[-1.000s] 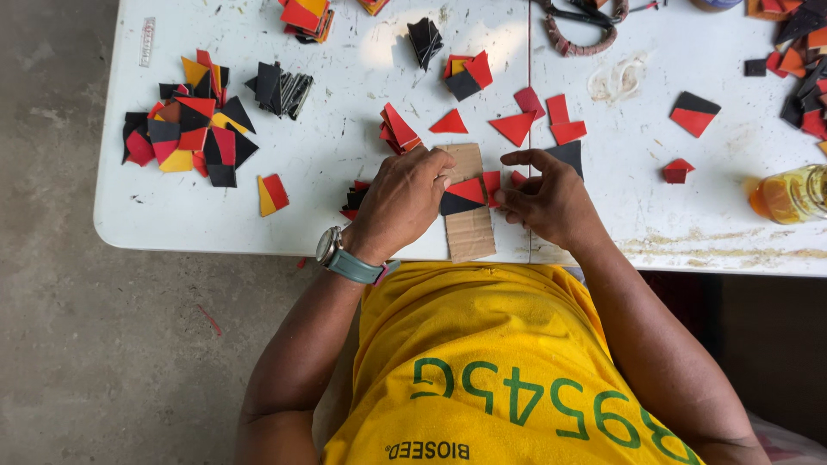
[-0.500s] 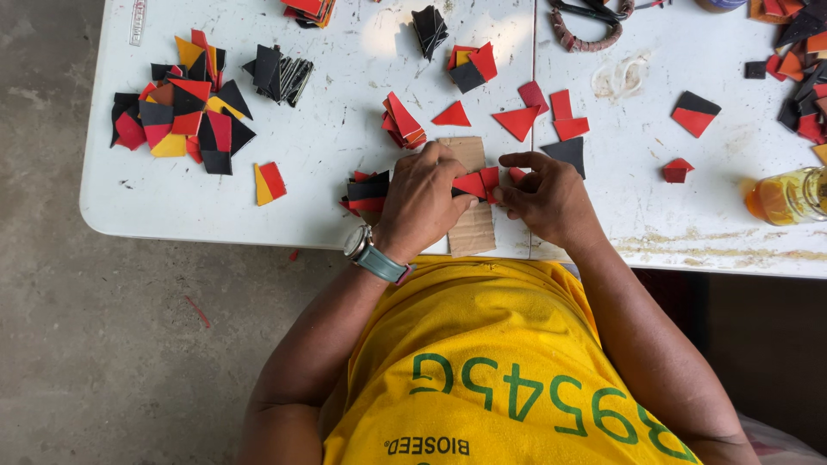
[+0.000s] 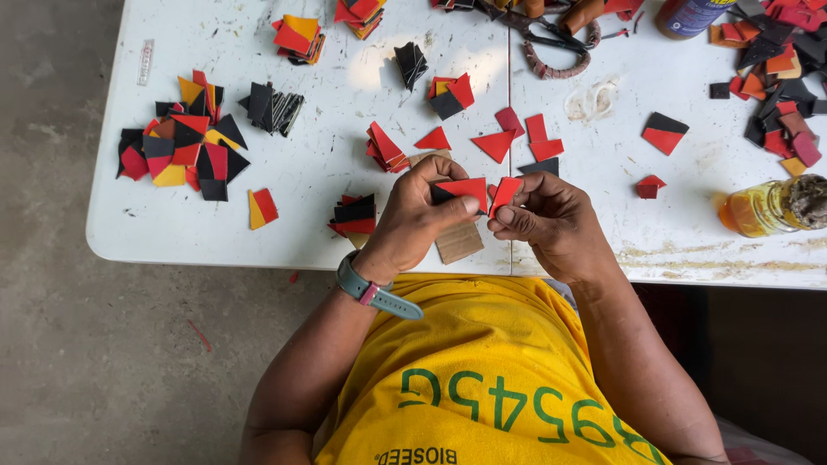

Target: The person assembles small colored foam pieces by hand on a white table. They pick up red, black, and yellow triangular and rectangular pieces, align them, and press them together to form layered units. The person occasionally uses a small brush to apply adhesive from a jar to the pieces before joining them.

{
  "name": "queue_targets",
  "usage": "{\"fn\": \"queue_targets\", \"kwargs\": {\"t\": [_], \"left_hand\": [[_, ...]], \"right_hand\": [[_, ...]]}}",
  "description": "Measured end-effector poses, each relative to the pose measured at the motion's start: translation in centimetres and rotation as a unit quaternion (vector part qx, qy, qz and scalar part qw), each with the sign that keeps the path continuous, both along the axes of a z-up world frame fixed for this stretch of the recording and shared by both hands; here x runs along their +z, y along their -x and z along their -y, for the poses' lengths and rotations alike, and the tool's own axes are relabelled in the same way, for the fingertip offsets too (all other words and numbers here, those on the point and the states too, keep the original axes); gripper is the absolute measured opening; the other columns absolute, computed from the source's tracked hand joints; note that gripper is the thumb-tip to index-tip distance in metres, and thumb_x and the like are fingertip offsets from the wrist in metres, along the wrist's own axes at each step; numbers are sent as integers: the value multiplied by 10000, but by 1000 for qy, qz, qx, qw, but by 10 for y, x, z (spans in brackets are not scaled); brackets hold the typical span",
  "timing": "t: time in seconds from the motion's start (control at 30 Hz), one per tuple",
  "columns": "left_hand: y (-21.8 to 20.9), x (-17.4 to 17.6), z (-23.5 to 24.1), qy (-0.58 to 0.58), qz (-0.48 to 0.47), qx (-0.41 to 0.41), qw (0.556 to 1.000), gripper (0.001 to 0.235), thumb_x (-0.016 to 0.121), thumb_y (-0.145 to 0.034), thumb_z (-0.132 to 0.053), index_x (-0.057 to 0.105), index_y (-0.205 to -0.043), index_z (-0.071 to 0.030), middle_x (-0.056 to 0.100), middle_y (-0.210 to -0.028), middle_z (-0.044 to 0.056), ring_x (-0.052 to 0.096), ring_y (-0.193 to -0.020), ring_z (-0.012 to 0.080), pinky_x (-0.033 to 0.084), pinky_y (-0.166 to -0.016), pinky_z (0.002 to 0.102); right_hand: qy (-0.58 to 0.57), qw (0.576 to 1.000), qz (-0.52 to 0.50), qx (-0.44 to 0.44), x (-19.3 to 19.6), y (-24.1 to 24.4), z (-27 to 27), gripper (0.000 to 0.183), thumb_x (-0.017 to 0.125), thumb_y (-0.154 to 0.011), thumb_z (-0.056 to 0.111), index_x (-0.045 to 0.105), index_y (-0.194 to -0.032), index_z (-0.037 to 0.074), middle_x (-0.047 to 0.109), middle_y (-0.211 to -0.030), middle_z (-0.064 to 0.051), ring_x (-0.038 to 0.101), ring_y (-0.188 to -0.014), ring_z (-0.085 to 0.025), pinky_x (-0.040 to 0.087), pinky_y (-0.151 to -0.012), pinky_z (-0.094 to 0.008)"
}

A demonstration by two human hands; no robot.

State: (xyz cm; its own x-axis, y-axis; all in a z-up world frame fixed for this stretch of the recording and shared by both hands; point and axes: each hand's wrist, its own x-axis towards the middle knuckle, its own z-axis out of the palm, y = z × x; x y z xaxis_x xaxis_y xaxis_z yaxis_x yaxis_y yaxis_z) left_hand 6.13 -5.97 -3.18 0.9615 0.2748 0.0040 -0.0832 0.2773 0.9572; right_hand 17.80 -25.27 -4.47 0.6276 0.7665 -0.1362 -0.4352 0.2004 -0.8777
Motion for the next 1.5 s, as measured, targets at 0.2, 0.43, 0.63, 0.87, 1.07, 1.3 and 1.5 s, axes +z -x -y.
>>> {"fn": "queue_targets", "kwargs": {"t": [0.2,0.43,0.63,0.87,1.07,1.3,1.5], "left_hand": [[2,15,8,-73,8,-8,997,285,755,-924,-61,560,-1120,9,673,-1084,86,708,-968,132,645,-862,312],[-2,13,8,-40,-3,-11,999,275,714,-921,-50,542,-1129,3,606,-1136,71,716,-1016,142,689,-858,337],[3,11,13,-86,-20,30,996,293,748,-883,-56,560,-1102,-2,695,-1064,115,732,-934,132,683,-826,320],[2,11,20,-239,-54,91,965,254,801,-871,-86,618,-1021,5,691,-943,119,702,-829,120,643,-742,279],[4,19,15,-114,-97,-41,988,284,694,-955,-176,706,-1159,22,751,-1040,99,752,-931,126,653,-751,309],[3,19,19,-155,-51,-18,986,287,666,-997,-230,711,-1148,10,751,-981,94,754,-906,133,657,-719,311],[6,20,21,-282,-34,0,959,257,667,-1007,-245,716,-1117,-18,765,-942,82,763,-868,121,669,-698,261]], "right_hand": [[13,1000,24,13,7,-2,3,202,740,-905,2,673,-1094,-28,730,-948,-107,752,-824,-179,649,-747,-311],[38,997,68,22,6,-4,2,212,738,-898,3,682,-1101,-19,736,-963,-87,732,-819,-142,650,-768,-310],[39,997,69,7,9,0,-1,219,765,-873,-24,667,-1069,-13,718,-925,-75,733,-816,-136,650,-768,-312],[93,985,146,4,15,9,-3,282,793,-862,6,649,-1105,10,695,-852,-59,707,-758,-124,609,-697,-274],[90,981,174,11,21,-7,3,201,742,-921,68,708,-1105,-6,749,-922,-93,716,-792,-109,621,-712,-268],[45,986,160,-20,15,-2,7,170,752,-921,68,699,-1043,-39,752,-929,-111,745,-820,-138,660,-754,-295],[65,980,185,-29,17,-3,9,155,758,-916,32,704,-1040,-44,753,-934,-116,735,-804,-131,644,-732,-281]]}}
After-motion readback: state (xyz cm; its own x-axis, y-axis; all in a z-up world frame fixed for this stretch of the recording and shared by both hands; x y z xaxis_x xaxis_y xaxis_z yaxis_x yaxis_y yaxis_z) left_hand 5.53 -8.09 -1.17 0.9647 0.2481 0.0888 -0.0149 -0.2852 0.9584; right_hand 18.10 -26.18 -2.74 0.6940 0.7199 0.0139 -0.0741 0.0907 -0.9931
